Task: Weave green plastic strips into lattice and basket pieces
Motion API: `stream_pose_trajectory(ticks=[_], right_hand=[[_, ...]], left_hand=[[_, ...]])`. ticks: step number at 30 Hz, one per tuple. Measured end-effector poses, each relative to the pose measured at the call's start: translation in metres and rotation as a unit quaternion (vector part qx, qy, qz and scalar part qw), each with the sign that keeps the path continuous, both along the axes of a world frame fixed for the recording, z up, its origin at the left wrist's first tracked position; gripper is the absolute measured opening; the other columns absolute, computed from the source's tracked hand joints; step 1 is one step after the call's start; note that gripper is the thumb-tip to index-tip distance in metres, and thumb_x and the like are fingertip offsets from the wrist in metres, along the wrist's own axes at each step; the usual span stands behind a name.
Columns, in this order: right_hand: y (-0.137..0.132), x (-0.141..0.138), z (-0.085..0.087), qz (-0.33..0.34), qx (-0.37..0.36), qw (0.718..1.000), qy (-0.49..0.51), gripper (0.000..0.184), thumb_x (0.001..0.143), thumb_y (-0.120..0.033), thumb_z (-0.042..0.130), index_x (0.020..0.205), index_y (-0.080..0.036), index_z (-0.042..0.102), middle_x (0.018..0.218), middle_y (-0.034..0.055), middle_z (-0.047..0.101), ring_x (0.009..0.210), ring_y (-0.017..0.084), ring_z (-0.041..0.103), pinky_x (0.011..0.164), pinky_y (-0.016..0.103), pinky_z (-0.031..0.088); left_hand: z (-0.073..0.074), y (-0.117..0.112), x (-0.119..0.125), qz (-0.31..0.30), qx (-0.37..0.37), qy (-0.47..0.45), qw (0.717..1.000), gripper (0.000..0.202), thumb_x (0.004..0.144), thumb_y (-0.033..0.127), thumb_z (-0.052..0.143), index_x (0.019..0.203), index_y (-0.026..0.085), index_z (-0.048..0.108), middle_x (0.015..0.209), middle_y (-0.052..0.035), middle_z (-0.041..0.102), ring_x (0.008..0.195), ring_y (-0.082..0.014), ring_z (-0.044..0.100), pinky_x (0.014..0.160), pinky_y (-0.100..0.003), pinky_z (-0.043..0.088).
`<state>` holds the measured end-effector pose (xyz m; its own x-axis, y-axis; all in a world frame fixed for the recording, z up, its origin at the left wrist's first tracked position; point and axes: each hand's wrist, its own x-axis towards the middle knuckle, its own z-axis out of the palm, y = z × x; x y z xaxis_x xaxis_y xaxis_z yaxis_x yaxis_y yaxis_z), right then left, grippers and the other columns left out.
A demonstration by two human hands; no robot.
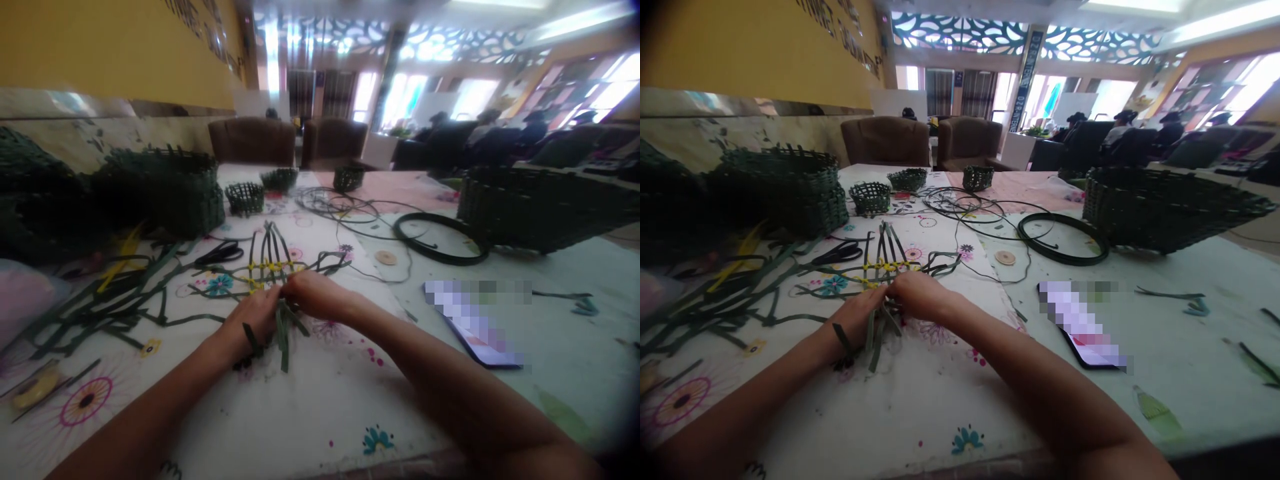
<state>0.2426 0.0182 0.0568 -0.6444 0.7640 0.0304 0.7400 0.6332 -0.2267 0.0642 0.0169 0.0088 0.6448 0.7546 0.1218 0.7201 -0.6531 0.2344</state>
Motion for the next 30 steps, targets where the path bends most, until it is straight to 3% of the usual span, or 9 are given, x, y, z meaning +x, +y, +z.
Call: stream_pose_trajectory(ticks=[6,11,17,25,30], right_hand=[[0.013,0.011,-0.019,-0.066,-0.052,0.996,0.039,0.019,0.078,-0.005,0.056,0.063,-0.012,0.066,0.062,0.0028,0.058,0.057,0.010,0.042,0.057,0.023,0.030],[0.013,0.011,-0.026,-0.076,-0.062,0.992,0.073,0.014,0.078,-0.006,0.058,0.069,-0.012,0.067,0.067,0.0032,0.062,0.061,0.010,0.046,0.058,0.023,0.029],[0.011,0.004,-0.033,-0.034,-0.054,0.996,0.069,0.014,0.080,-0.007,0.059,0.070,-0.013,0.065,0.072,0.0034,0.063,0.064,0.010,0.047,0.061,0.022,0.030],[0.010,0.002,-0.041,-0.010,-0.050,0.995,0.084,0.012,0.080,-0.007,0.057,0.078,-0.014,0.066,0.076,0.0035,0.066,0.068,0.011,0.051,0.062,0.022,0.032],[0.011,0.002,-0.042,-0.009,-0.054,0.995,0.084,0.009,0.079,-0.007,0.058,0.074,-0.013,0.063,0.073,0.0034,0.064,0.065,0.011,0.050,0.060,0.022,0.030]], left_hand=[[0.000,0.002,-0.003,0.016,-0.020,-0.020,0.999,0.013,0.074,0.010,0.053,0.085,0.018,0.052,0.088,-0.0064,0.058,0.081,-0.0215,0.056,0.071,-0.032,0.045],[-0.001,0.004,-0.003,0.011,-0.014,-0.016,1.000,0.008,0.074,0.011,0.055,0.079,0.017,0.056,0.092,-0.0083,0.056,0.080,-0.0209,0.055,0.072,-0.032,0.047],[-0.004,0.008,-0.007,-0.017,-0.031,-0.036,0.999,0.008,0.075,0.013,0.057,0.083,0.017,0.057,0.090,-0.0065,0.056,0.083,-0.0201,0.055,0.075,-0.031,0.046],[0.002,0.008,-0.010,-0.036,-0.059,-0.032,0.997,0.010,0.076,0.022,0.063,0.084,0.018,0.058,0.086,-0.0032,0.057,0.078,-0.0183,0.056,0.069,-0.029,0.044],[0.005,0.004,-0.007,-0.046,-0.027,-0.017,0.998,0.003,0.079,0.014,0.058,0.080,0.017,0.058,0.088,-0.0050,0.057,0.079,-0.0180,0.057,0.071,-0.028,0.046]])
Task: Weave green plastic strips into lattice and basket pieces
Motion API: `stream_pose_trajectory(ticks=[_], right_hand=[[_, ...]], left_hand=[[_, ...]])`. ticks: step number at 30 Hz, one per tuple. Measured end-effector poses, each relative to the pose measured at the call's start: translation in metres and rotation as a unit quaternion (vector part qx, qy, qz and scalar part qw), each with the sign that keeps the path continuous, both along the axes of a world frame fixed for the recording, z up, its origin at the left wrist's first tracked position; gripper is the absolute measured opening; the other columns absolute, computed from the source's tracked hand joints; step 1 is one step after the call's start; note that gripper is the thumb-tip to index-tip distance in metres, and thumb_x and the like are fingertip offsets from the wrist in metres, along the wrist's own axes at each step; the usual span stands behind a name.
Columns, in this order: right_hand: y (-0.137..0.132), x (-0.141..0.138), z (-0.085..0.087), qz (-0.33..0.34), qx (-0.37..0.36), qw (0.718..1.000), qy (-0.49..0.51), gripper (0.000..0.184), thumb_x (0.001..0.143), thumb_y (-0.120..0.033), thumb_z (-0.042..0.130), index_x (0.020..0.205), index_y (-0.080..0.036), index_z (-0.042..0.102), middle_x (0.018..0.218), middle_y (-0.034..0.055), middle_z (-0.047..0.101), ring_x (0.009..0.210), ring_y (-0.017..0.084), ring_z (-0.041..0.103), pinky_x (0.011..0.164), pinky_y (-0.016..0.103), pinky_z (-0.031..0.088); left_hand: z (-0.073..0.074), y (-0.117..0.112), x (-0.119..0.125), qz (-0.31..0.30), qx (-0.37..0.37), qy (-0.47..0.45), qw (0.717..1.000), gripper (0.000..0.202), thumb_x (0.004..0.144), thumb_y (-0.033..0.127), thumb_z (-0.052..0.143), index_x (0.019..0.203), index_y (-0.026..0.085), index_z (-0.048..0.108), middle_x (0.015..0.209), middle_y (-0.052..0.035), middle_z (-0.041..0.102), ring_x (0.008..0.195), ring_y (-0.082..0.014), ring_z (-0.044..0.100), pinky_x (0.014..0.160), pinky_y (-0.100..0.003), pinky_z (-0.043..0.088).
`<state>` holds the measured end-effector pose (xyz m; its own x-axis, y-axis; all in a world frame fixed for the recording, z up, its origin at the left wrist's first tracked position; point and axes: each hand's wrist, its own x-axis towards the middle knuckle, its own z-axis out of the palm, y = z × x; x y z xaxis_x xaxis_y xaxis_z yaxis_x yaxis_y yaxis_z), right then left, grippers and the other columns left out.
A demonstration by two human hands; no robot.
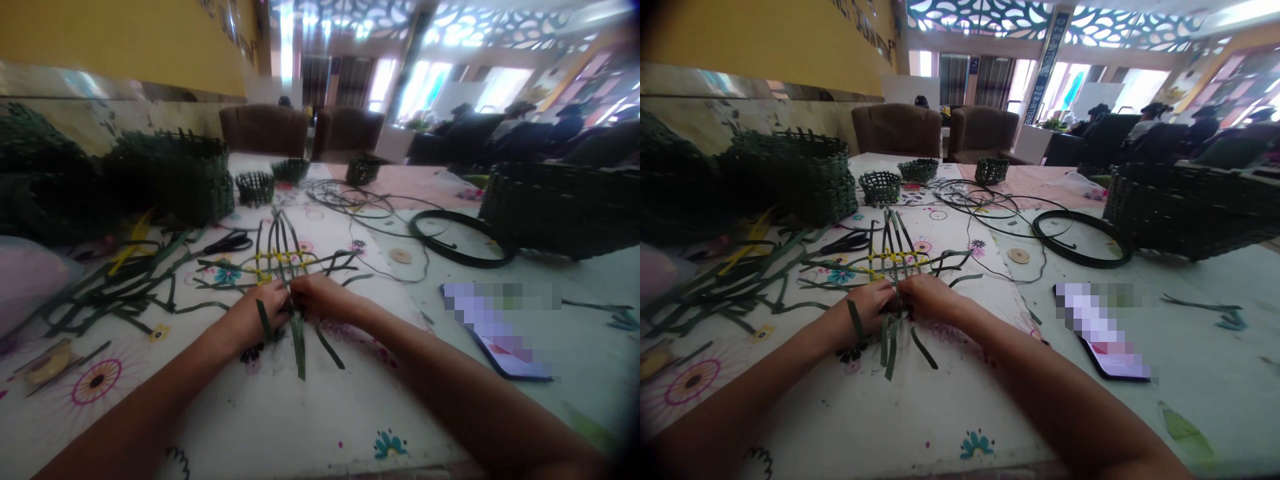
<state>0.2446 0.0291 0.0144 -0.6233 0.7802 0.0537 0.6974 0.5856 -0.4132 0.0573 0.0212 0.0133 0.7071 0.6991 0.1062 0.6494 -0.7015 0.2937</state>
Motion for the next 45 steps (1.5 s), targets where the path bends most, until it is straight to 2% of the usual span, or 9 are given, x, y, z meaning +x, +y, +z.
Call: stream_pose_trajectory(ticks=[4,9,14,20,27,32,38,42,45], right_hand=[[0.003,0.003,0.003,0.007,-0.027,1.000,0.015,0.010,0.081,-0.005,0.058,0.075,-0.012,0.062,0.073,0.0028,0.063,0.067,0.011,0.050,0.063,0.022,0.031],[0.004,0.004,-0.002,-0.005,-0.016,1.000,0.012,0.011,0.081,-0.006,0.056,0.074,-0.013,0.062,0.073,0.0026,0.062,0.066,0.011,0.047,0.062,0.022,0.031],[0.003,0.003,-0.012,-0.014,-0.011,0.998,0.063,0.013,0.080,-0.006,0.058,0.072,-0.013,0.065,0.074,0.0023,0.064,0.069,0.011,0.050,0.064,0.022,0.033],[0.003,0.003,-0.009,-0.032,-0.032,0.997,0.067,0.013,0.081,-0.009,0.059,0.072,-0.014,0.065,0.073,0.0019,0.064,0.068,0.011,0.051,0.064,0.022,0.034],[0.002,0.000,-0.010,-0.019,0.008,1.000,-0.004,0.007,0.083,-0.012,0.058,0.080,-0.015,0.064,0.083,0.0048,0.067,0.072,0.013,0.053,0.064,0.023,0.034],[-0.002,-0.002,-0.015,-0.049,0.041,0.997,-0.038,0.006,0.085,-0.018,0.056,0.087,-0.015,0.061,0.088,0.0064,0.067,0.072,0.015,0.055,0.060,0.025,0.030],[-0.006,-0.005,-0.013,-0.097,-0.005,0.995,-0.003,0.011,0.088,-0.022,0.055,0.082,-0.016,0.062,0.085,0.0039,0.066,0.073,0.014,0.053,0.061,0.024,0.028],[-0.005,-0.004,-0.008,-0.094,-0.050,0.993,0.040,0.013,0.085,-0.023,0.060,0.074,-0.016,0.062,0.072,0.0008,0.060,0.067,0.012,0.049,0.061,0.023,0.029],[-0.001,0.001,-0.005,-0.088,-0.106,0.988,0.075,0.016,0.083,-0.021,0.062,0.068,-0.015,0.058,0.062,-0.0024,0.054,0.060,0.010,0.046,0.058,0.022,0.028]], left_hand=[[-0.002,0.001,0.001,-0.005,0.024,0.032,0.999,0.008,0.081,0.010,0.051,0.078,0.016,0.057,0.087,-0.0065,0.058,0.075,-0.0179,0.056,0.068,-0.029,0.046],[-0.003,0.004,-0.003,-0.024,0.032,0.047,0.998,0.003,0.082,0.018,0.055,0.084,0.016,0.056,0.089,-0.0063,0.056,0.076,-0.0184,0.057,0.069,-0.029,0.047],[0.002,0.002,-0.005,-0.018,0.018,0.066,0.997,0.005,0.080,0.019,0.056,0.084,0.017,0.054,0.089,-0.0052,0.055,0.074,-0.0179,0.055,0.068,-0.029,0.047],[0.007,-0.001,0.000,-0.020,0.010,0.090,0.996,0.005,0.080,0.013,0.051,0.078,0.016,0.054,0.090,-0.0064,0.055,0.074,-0.0171,0.056,0.069,-0.028,0.047],[-0.011,0.009,-0.003,-0.025,0.037,0.031,0.998,0.003,0.078,0.013,0.054,0.080,0.016,0.054,0.089,-0.0067,0.056,0.078,-0.0184,0.057,0.072,-0.029,0.048],[-0.017,0.010,0.001,0.010,0.042,0.014,0.999,0.009,0.085,0.012,0.045,0.085,0.016,0.053,0.086,-0.0074,0.058,0.079,-0.0202,0.058,0.072,-0.031,0.046],[-0.008,0.000,0.011,0.071,0.016,0.029,0.997,0.016,0.081,0.004,0.043,0.083,0.017,0.052,0.082,-0.0075,0.059,0.074,-0.0206,0.057,0.066,-0.030,0.042],[-0.011,0.003,0.009,0.073,0.003,-0.004,0.997,0.013,0.085,0.008,0.045,0.079,0.017,0.053,0.080,-0.0066,0.061,0.073,-0.0200,0.057,0.066,-0.030,0.041],[-0.017,0.010,0.003,0.052,-0.031,-0.037,0.997,0.008,0.086,0.015,0.052,0.081,0.017,0.057,0.081,-0.0048,0.063,0.077,-0.0196,0.059,0.069,-0.029,0.041]])
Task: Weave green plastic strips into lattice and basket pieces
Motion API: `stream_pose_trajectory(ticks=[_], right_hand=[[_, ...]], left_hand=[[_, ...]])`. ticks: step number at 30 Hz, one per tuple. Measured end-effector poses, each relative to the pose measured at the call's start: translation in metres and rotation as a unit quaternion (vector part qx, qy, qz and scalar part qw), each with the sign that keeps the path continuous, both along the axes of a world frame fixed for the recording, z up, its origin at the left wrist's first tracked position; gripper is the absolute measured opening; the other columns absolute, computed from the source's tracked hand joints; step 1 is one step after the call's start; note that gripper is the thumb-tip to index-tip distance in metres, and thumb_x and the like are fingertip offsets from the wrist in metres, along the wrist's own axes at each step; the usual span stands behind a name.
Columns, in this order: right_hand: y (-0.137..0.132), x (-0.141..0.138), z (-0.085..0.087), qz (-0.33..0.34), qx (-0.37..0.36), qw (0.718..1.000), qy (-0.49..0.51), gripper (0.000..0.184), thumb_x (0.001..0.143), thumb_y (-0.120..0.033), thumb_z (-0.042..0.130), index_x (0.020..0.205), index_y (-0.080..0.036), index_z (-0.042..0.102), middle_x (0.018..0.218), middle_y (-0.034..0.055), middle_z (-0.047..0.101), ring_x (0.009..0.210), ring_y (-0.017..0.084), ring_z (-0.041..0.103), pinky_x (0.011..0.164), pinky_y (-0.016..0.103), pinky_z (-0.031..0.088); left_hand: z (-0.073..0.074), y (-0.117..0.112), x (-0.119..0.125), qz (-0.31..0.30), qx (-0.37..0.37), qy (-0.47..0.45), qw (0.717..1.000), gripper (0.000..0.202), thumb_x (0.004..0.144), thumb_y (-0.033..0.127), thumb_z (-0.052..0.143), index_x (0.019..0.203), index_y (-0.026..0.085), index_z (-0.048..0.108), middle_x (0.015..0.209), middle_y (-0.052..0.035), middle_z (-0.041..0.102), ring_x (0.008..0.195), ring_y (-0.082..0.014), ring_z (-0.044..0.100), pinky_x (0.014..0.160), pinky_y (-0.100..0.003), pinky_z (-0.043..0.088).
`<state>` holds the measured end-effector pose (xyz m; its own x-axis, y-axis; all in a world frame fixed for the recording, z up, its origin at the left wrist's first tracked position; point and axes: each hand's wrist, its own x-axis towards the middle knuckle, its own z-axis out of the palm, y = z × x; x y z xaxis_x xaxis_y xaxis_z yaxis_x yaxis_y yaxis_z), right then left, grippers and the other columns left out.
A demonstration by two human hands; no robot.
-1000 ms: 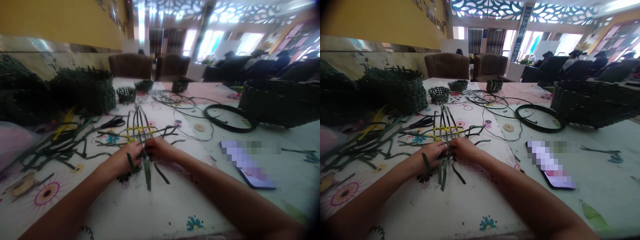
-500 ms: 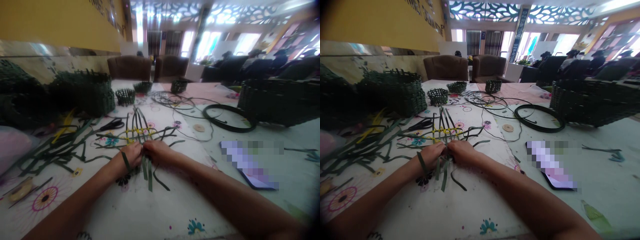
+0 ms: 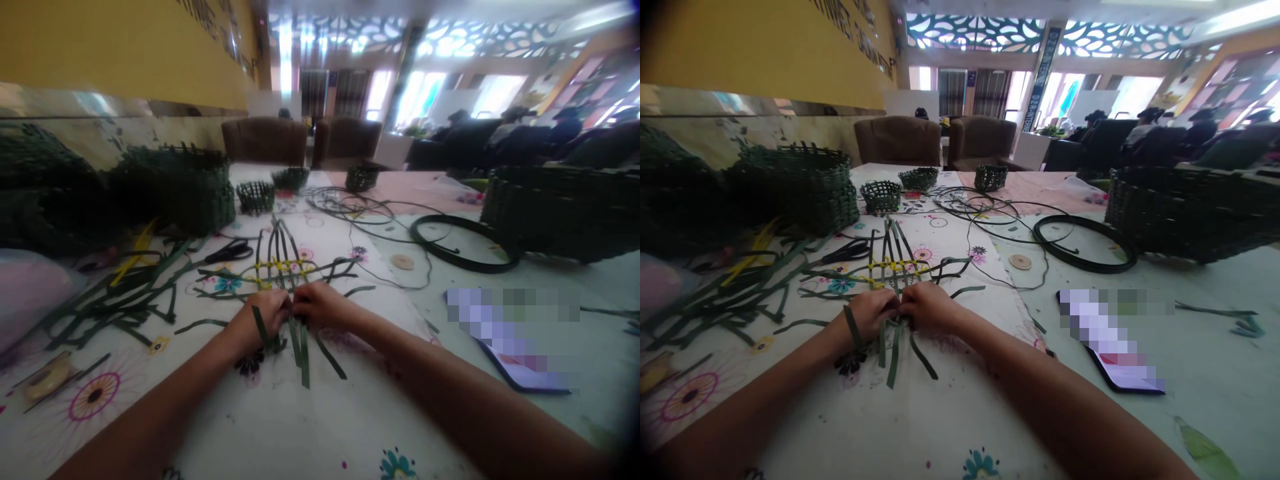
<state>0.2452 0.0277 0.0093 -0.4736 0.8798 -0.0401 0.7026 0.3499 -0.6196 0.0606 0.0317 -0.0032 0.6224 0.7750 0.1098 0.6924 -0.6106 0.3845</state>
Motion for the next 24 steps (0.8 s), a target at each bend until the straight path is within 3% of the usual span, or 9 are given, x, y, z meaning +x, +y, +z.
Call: stream_pose_trajectory(ticks=[6,9,13,16,19,21,24], right_hand=[[0.002,0.004,-0.001,0.022,-0.030,0.998,0.042,0.013,0.084,-0.014,0.057,0.070,-0.015,0.058,0.063,-0.0035,0.053,0.061,0.009,0.046,0.058,0.021,0.029],[-0.005,-0.004,-0.001,-0.008,-0.006,1.000,0.024,0.011,0.082,-0.013,0.058,0.071,-0.015,0.059,0.065,-0.0027,0.055,0.063,0.010,0.047,0.059,0.021,0.029],[-0.009,-0.010,-0.001,0.003,0.015,0.998,0.063,0.012,0.078,-0.005,0.058,0.070,-0.014,0.059,0.070,-0.0021,0.058,0.067,0.010,0.050,0.064,0.021,0.034],[-0.004,-0.003,0.000,0.003,-0.079,0.989,0.125,0.019,0.082,-0.014,0.059,0.064,-0.015,0.052,0.059,-0.0038,0.054,0.056,0.009,0.048,0.056,0.020,0.035],[0.002,0.004,-0.002,-0.023,-0.183,0.958,0.219,0.024,0.089,-0.021,0.050,0.066,-0.017,0.049,0.050,-0.0049,0.051,0.044,0.010,0.047,0.046,0.020,0.035],[0.004,0.006,-0.004,-0.038,-0.194,0.949,0.245,0.018,0.087,-0.017,0.049,0.069,-0.017,0.052,0.050,-0.0055,0.052,0.042,0.009,0.047,0.044,0.020,0.035],[0.005,0.004,-0.005,-0.031,-0.167,0.961,0.219,0.009,0.081,-0.010,0.054,0.075,-0.015,0.060,0.053,-0.0056,0.054,0.045,0.008,0.049,0.047,0.019,0.037]], left_hand=[[0.002,0.000,0.000,0.006,-0.005,-0.009,1.000,0.009,0.084,0.015,0.052,0.079,0.017,0.059,0.080,-0.0043,0.063,0.077,-0.0186,0.058,0.069,-0.028,0.040],[0.004,-0.007,0.006,0.039,0.018,0.001,0.999,0.014,0.087,0.015,0.048,0.075,0.017,0.055,0.077,-0.0054,0.061,0.072,-0.0185,0.057,0.065,-0.028,0.039],[0.004,-0.009,0.008,0.047,0.022,0.004,0.999,0.016,0.085,0.010,0.045,0.074,0.017,0.055,0.078,-0.0063,0.062,0.072,-0.0193,0.057,0.066,-0.029,0.040],[0.003,-0.004,0.003,0.036,-0.026,-0.033,0.998,0.010,0.084,0.014,0.049,0.079,0.017,0.058,0.080,-0.0048,0.064,0.076,-0.0190,0.059,0.069,-0.029,0.041],[0.003,0.002,-0.003,0.025,-0.076,-0.088,0.993,0.011,0.079,0.015,0.054,0.088,0.018,0.058,0.084,-0.0021,0.064,0.079,-0.0170,0.059,0.071,-0.028,0.043],[0.004,0.004,-0.006,0.016,-0.084,-0.116,0.990,0.015,0.074,0.013,0.055,0.088,0.018,0.057,0.087,-0.0010,0.061,0.075,-0.0150,0.058,0.068,-0.026,0.044],[0.001,0.006,-0.005,0.039,-0.080,-0.154,0.984,0.017,0.069,0.010,0.052,0.083,0.018,0.057,0.085,0.0000,0.057,0.071,-0.0131,0.056,0.065,-0.025,0.044]])
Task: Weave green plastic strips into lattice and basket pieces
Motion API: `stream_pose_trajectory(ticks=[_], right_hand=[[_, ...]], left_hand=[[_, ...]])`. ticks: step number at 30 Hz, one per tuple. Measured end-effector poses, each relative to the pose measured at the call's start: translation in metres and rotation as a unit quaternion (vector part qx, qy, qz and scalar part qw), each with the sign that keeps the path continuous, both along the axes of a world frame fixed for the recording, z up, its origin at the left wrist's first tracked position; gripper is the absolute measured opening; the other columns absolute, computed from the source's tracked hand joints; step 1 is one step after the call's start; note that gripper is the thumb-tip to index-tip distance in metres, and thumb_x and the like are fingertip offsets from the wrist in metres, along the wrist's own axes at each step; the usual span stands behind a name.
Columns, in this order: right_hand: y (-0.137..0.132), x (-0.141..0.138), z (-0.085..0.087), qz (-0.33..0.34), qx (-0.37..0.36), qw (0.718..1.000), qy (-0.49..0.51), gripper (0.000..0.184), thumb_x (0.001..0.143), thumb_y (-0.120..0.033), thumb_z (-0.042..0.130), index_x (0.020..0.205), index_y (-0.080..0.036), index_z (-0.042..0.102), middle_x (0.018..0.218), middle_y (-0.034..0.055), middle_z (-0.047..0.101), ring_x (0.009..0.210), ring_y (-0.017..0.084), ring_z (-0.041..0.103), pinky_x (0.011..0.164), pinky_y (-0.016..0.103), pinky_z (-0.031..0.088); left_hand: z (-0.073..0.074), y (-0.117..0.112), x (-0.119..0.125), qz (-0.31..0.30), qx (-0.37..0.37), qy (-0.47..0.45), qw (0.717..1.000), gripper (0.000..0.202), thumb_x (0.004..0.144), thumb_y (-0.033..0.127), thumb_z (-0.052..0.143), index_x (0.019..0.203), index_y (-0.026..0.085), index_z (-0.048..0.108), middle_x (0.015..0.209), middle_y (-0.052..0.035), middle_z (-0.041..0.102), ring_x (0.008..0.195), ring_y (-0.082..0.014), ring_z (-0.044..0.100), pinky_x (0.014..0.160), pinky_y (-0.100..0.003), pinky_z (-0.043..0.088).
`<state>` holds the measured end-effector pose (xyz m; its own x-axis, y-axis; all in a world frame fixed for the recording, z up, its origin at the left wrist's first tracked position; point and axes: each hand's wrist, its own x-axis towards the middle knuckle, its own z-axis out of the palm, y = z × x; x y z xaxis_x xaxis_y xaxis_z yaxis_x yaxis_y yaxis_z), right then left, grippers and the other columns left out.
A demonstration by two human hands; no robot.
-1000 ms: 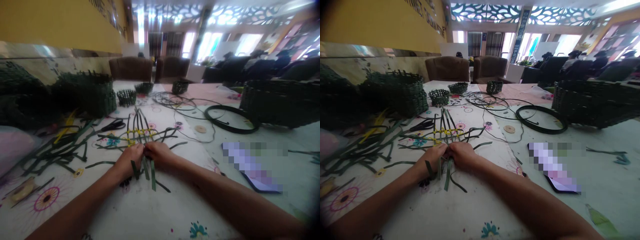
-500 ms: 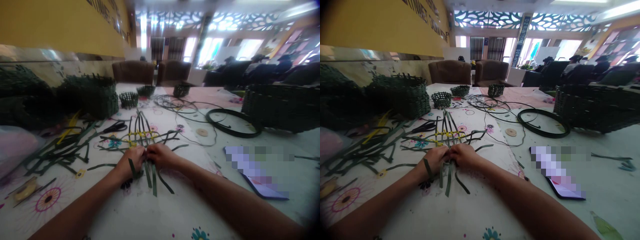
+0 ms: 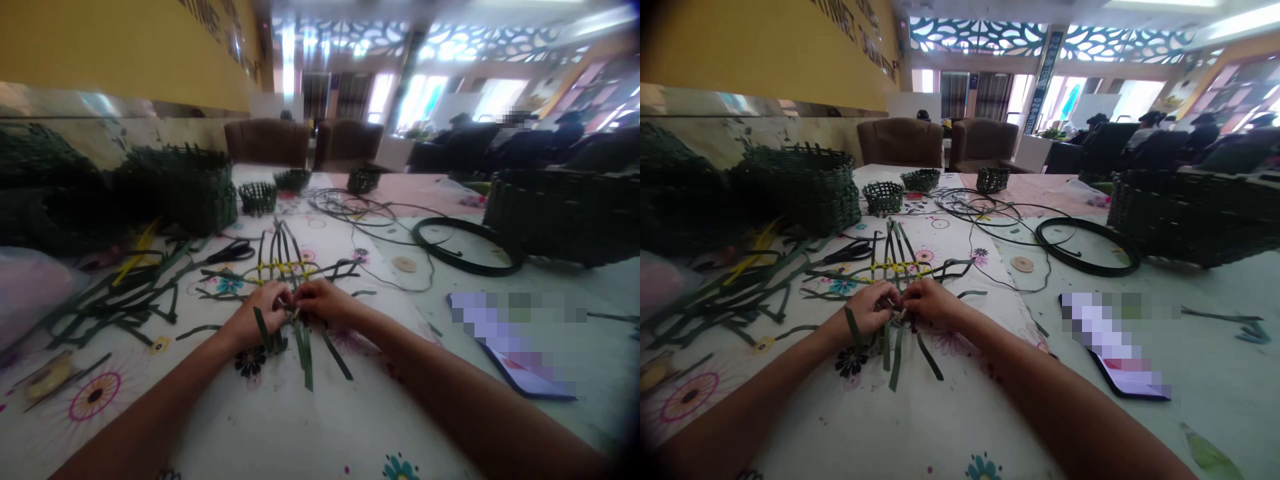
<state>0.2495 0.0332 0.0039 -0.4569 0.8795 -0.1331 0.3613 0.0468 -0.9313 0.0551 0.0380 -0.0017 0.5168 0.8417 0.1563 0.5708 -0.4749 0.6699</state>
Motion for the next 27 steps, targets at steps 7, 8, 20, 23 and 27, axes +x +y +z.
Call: stream_pose_trajectory(ticks=[7,8,20,23,27], right_hand=[[0.001,-0.007,-0.001,0.059,0.023,0.997,-0.038,0.005,0.077,-0.014,0.061,0.077,-0.015,0.066,0.061,-0.0040,0.058,0.056,0.008,0.052,0.056,0.020,0.040],[0.001,-0.007,-0.002,0.066,0.031,0.996,-0.045,0.004,0.076,-0.013,0.061,0.074,-0.015,0.064,0.061,-0.0042,0.057,0.056,0.008,0.051,0.056,0.020,0.039],[0.003,-0.006,-0.001,0.050,0.075,0.993,-0.077,0.010,0.072,-0.005,0.056,0.066,-0.013,0.057,0.061,-0.0048,0.052,0.058,0.007,0.045,0.053,0.019,0.034],[0.001,-0.007,0.001,0.040,0.056,0.995,-0.069,0.012,0.072,-0.004,0.054,0.064,-0.014,0.055,0.058,-0.0053,0.051,0.055,0.007,0.046,0.052,0.019,0.033],[0.000,-0.008,0.001,0.028,0.044,0.997,-0.061,0.013,0.071,-0.004,0.053,0.065,-0.014,0.055,0.060,-0.0047,0.053,0.055,0.007,0.047,0.052,0.019,0.034]], left_hand=[[-0.002,-0.004,0.006,0.066,-0.022,-0.072,0.995,0.016,0.072,0.010,0.046,0.082,0.017,0.057,0.077,0.0006,0.058,0.069,-0.0127,0.056,0.062,-0.024,0.045],[0.000,-0.005,0.006,0.067,-0.020,-0.071,0.995,0.016,0.072,0.010,0.046,0.081,0.017,0.057,0.077,0.0006,0.059,0.069,-0.0128,0.056,0.062,-0.024,0.045],[0.020,-0.014,0.007,-0.056,0.069,0.045,0.995,0.003,0.074,0.014,0.064,0.074,0.016,0.066,0.075,-0.0009,0.059,0.069,-0.0127,0.054,0.063,-0.023,0.041],[0.017,-0.018,0.008,-0.063,0.106,0.067,0.990,0.005,0.079,0.014,0.062,0.074,0.015,0.064,0.079,-0.0024,0.060,0.073,-0.0142,0.056,0.066,-0.025,0.042],[0.014,-0.025,0.013,-0.043,0.135,0.102,0.985,0.011,0.083,0.016,0.060,0.072,0.015,0.061,0.081,-0.0039,0.060,0.074,-0.0161,0.057,0.067,-0.027,0.043]])
